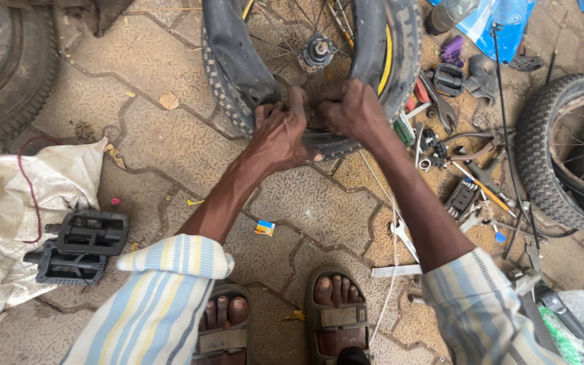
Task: The person removes a bicycle tire from the rim by hand, then uses a tire lever to pry the tire bead back onto the rim. The person works around the circumference of the wheel, seating the tire bead until the tire is fully mounted.
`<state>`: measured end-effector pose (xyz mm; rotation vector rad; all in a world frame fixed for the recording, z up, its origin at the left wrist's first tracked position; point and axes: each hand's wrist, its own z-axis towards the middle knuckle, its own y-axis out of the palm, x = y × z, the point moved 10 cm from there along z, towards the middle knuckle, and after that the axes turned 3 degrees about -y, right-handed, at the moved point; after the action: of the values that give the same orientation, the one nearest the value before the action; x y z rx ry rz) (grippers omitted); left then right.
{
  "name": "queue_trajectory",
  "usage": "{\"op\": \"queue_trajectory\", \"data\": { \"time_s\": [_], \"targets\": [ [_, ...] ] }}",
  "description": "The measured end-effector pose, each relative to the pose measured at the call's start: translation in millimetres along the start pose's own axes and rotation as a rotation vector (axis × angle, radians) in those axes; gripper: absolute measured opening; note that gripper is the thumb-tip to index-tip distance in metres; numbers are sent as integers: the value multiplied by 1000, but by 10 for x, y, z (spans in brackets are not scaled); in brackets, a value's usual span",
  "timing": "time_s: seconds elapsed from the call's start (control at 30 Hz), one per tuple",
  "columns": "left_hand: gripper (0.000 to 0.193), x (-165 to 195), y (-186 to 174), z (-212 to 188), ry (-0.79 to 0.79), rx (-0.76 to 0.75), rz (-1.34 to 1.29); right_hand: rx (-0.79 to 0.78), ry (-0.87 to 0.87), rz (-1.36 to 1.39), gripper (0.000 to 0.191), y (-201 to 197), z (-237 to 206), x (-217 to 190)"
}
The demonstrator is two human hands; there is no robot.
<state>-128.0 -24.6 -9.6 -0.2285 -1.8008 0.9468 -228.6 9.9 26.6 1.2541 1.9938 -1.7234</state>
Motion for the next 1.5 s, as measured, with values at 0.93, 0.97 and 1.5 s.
{"op": "queue_trajectory", "data": {
  "time_s": [0.93, 0.97, 1.5],
  "targets": [
    [6, -122, -60, 393, -455, -92, 61, 206, -46, 790, 19, -120, -390, 521],
    [8, -127, -58, 410, -481, -119, 59, 197, -67, 840, 19, -122, -382, 494],
    [14, -137, 142, 516, -536, -334, 134, 211, -19, 716, 13, -69, -315, 515]
  ]
}}
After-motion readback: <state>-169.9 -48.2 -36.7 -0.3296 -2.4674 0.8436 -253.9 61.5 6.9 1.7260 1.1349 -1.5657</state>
